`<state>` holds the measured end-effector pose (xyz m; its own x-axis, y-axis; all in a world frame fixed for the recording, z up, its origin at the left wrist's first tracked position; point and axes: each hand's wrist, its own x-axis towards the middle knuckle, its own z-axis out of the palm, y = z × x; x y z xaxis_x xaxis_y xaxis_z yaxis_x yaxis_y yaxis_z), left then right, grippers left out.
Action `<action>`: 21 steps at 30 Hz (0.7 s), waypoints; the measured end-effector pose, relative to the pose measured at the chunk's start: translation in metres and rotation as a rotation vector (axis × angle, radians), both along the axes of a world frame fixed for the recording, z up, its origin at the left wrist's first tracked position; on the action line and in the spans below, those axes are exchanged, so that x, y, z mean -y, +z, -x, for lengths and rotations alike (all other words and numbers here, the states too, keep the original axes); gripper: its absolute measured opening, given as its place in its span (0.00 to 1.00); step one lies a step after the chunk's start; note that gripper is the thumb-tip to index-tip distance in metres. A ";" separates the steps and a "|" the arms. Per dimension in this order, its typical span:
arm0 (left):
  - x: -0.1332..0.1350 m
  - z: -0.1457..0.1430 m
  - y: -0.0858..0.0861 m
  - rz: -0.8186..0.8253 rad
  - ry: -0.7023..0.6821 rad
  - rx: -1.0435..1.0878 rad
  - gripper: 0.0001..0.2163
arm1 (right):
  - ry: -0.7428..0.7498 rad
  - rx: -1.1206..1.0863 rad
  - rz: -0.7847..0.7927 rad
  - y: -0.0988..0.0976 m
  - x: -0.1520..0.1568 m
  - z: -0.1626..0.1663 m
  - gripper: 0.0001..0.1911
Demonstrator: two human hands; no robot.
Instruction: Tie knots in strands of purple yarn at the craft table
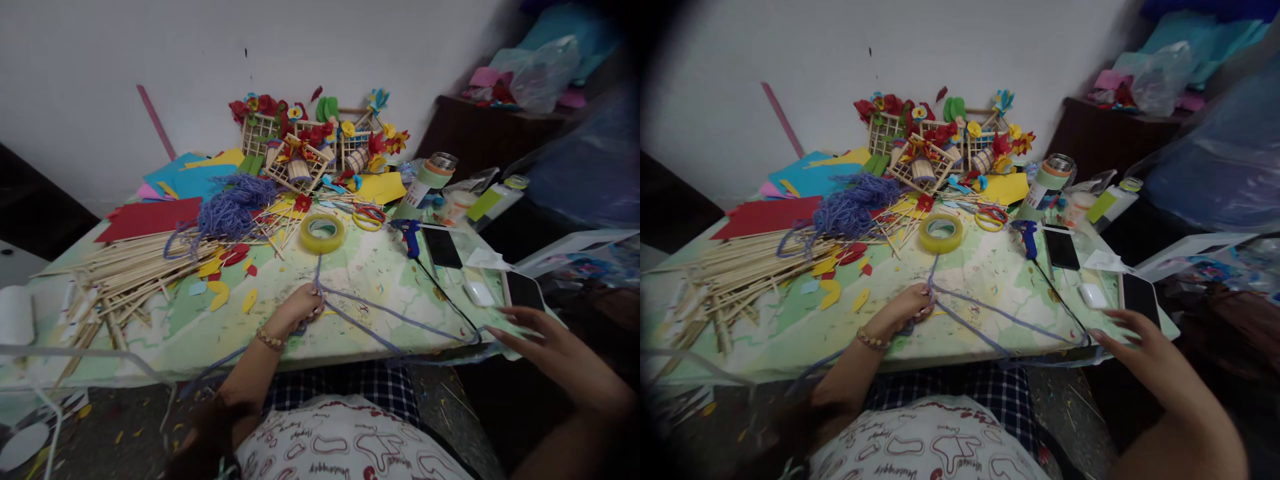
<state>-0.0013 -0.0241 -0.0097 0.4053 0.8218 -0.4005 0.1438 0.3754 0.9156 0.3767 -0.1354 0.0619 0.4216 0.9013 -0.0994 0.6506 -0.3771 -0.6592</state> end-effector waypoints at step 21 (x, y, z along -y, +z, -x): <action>0.005 -0.001 -0.004 -0.206 0.062 -0.278 0.03 | 0.346 -1.532 0.386 -0.052 -0.118 0.214 0.04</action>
